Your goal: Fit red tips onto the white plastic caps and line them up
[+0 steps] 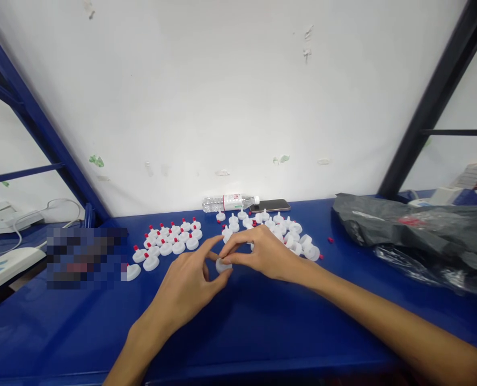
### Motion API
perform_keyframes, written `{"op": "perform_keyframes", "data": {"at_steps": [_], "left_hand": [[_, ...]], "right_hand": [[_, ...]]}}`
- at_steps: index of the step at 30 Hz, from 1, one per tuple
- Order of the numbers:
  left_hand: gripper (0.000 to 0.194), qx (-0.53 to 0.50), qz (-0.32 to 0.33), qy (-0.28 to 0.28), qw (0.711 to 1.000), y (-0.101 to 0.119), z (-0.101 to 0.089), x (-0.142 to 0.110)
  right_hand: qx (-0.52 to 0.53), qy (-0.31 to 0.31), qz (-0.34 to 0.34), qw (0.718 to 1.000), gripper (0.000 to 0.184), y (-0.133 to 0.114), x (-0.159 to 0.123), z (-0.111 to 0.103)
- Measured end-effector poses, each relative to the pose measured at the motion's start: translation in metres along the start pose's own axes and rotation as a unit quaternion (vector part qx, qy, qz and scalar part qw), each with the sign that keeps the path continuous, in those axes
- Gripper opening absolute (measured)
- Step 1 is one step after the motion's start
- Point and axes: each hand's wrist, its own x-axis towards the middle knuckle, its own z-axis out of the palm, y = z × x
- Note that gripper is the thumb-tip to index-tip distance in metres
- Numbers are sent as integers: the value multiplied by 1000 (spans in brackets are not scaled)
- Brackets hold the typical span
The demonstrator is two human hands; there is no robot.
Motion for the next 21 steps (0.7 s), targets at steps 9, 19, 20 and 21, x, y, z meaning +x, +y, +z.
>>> {"op": "perform_keyframes", "data": {"at_steps": [9, 19, 20, 21], "left_hand": [[66, -47, 1, 44, 998, -3, 0, 0], [59, -32, -9, 41, 999, -7, 2, 1], [59, -31, -10, 38, 999, -7, 2, 1], [59, -30, -10, 36, 999, -7, 2, 1]], "right_hand": [[-45, 2, -39, 998, 24, -8, 0, 1], [-111, 45, -80, 990, 38, -2, -1, 0], [-111, 45, -82, 989, 39, -2, -1, 0], [-110, 42, -83, 990, 40, -2, -1, 0]]}}
